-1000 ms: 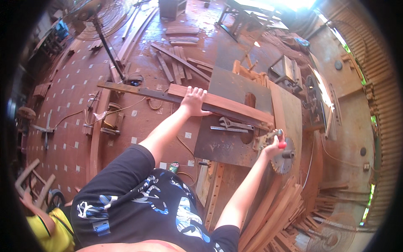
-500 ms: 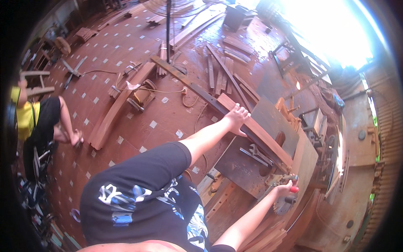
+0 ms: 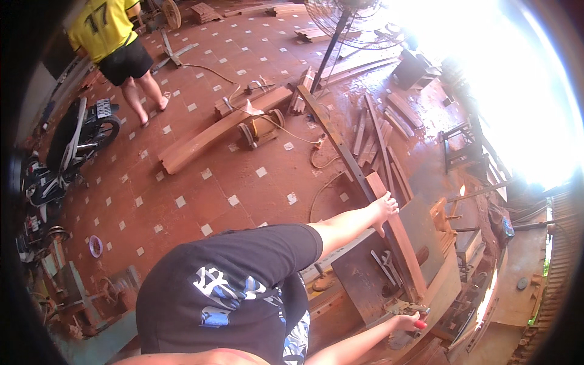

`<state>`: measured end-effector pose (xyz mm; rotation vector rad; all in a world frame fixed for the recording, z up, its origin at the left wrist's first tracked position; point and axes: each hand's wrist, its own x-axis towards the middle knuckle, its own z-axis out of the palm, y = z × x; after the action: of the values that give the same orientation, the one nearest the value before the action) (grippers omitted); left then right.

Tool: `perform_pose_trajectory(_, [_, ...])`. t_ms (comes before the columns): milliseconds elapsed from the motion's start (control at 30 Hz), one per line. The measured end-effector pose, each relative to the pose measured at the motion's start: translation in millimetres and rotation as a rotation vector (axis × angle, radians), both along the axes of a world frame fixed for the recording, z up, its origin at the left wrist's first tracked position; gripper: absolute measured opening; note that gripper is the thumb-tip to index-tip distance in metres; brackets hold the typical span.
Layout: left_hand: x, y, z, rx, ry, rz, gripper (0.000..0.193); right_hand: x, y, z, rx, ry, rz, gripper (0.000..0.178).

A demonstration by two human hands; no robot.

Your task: The person sands a long wooden plank on a table saw using a red sanding block. They repeatedly rub the block along the plank's surface, flip the plank, and continue sanding different sections.

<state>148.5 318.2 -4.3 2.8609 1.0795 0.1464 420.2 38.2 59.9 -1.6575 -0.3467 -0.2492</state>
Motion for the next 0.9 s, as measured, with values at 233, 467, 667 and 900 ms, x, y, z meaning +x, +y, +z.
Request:
perform_pose_trajectory(233, [-29, -46, 9, -0.02, 0.027, -0.078, 0.122, -27, -62, -8, 0.073, -0.028, 0.005, 0.038])
perform_pose_trajectory(467, [-59, -100, 10, 0.002, -0.007, -0.102, 0.122, -50, -121, -6, 0.157, -0.06, 0.114, 0.039])
perform_pose_trajectory(667, [-89, -147, 12, 0.022, -0.079, -0.123, 0.117, -85, -160, -5, 0.158, -0.072, 0.1, 0.039])
perform_pose_trajectory(900, [-116, -192, 0, 0.04, -0.141, -0.14, 0.119, -132, -197, -13, 0.133, -0.077, 0.091, 0.039])
